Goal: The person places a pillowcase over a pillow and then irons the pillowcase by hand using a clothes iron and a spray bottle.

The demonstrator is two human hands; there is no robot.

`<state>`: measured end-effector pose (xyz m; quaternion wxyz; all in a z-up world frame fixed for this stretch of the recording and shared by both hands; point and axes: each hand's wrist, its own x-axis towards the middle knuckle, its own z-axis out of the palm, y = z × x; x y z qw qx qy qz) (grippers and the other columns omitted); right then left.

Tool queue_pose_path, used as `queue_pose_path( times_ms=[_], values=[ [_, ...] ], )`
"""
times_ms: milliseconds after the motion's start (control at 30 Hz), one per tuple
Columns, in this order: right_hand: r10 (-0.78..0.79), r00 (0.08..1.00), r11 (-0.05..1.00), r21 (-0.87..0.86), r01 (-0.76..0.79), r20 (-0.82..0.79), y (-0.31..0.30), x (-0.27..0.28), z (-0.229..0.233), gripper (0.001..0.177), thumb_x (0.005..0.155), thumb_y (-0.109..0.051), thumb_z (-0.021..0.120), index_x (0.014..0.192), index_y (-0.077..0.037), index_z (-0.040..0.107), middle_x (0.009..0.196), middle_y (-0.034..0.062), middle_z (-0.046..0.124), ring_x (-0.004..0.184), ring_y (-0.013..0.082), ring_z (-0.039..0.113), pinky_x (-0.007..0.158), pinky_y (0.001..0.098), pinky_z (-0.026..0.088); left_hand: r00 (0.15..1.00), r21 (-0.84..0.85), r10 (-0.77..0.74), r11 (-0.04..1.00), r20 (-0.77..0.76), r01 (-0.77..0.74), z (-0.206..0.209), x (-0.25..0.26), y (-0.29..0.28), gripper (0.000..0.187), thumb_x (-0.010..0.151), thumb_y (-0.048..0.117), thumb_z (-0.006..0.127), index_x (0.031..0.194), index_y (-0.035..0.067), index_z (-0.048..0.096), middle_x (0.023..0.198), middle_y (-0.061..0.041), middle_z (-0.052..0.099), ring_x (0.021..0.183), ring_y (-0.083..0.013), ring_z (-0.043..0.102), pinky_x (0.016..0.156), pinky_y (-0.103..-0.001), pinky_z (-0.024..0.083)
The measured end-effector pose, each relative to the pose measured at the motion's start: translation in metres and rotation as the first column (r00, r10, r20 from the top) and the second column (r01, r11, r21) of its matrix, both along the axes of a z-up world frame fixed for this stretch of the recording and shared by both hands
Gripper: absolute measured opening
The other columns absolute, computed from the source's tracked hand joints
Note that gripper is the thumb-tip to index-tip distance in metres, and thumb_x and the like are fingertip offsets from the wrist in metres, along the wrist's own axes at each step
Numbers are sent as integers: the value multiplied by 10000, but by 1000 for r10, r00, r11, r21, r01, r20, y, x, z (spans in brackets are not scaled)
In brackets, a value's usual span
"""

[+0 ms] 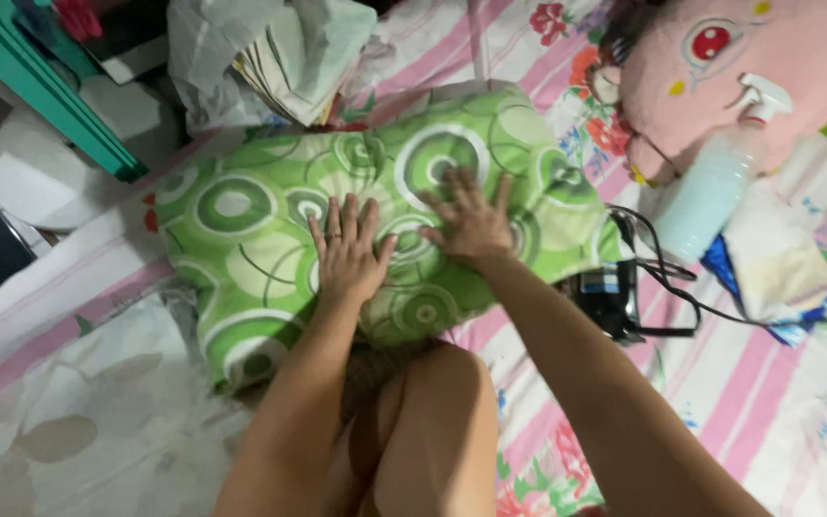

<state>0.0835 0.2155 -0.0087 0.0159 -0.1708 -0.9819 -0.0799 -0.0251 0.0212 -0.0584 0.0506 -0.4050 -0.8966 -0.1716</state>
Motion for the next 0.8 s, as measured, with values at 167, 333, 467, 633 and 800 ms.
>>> queue_pose_path(
  times_ms=[167, 333, 467, 633, 800],
  values=[
    [-238, 971, 969, -76, 234, -37, 79, 21, -33, 867, 918, -802, 270, 1635, -322, 182, 1711, 123, 91, 1552, 421, 15, 1092, 828, -11, 999, 106, 10, 994, -48, -5, -23, -3, 15, 718, 1018, 611, 427, 1594, 187, 376, 1684, -158, 253, 1569, -378, 135, 1238, -635, 6],
    [-272, 956, 953, -168, 252, -109, 87, 22, -60, 881, 929, -799, 294, 1645, -297, 181, 1711, 159, 87, 1551, 457, 12, 1114, 809, 11, 1000, 65, 1, 998, -5, 0, -6, 3, 18, 731, 1014, 604, 443, 1589, 155, 388, 1665, -184, 273, 1564, -389, 164, 1247, -630, 24],
    [-272, 956, 950, -185, 250, -105, 85, 32, -66, 877, 938, -785, 286, 1649, -285, 163, 1716, 155, 67, 1553, 455, 11, 1146, 768, 18, 982, -170, 36, 986, 184, -5, 44, -15, 20, 759, 1007, 662, 393, 1585, 170, 375, 1677, -163, 251, 1560, -352, 175, 1255, -616, -20],
    [-270, 960, 962, -54, 266, -70, 71, 42, -80, 836, 994, -736, 243, 1659, -240, 140, 1717, 169, 51, 1559, 458, 12, 1183, 721, 16, 979, -358, 199, 918, 51, -169, 95, -103, 23, 784, 959, 733, 286, 1594, 273, 259, 1684, -66, 150, 1558, -388, 39, 1186, -655, -89],
    [-306, 950, 945, -107, 311, 55, 76, 35, -69, 837, 959, -747, 241, 1631, -266, 109, 1697, 159, 9, 1537, 446, -23, 1165, 698, 2, 951, -143, 282, 954, 123, -264, 34, -89, -15, 828, 941, 728, 380, 1600, 234, 291, 1691, -99, 185, 1547, -386, 73, 1184, -671, -50]
  ],
)
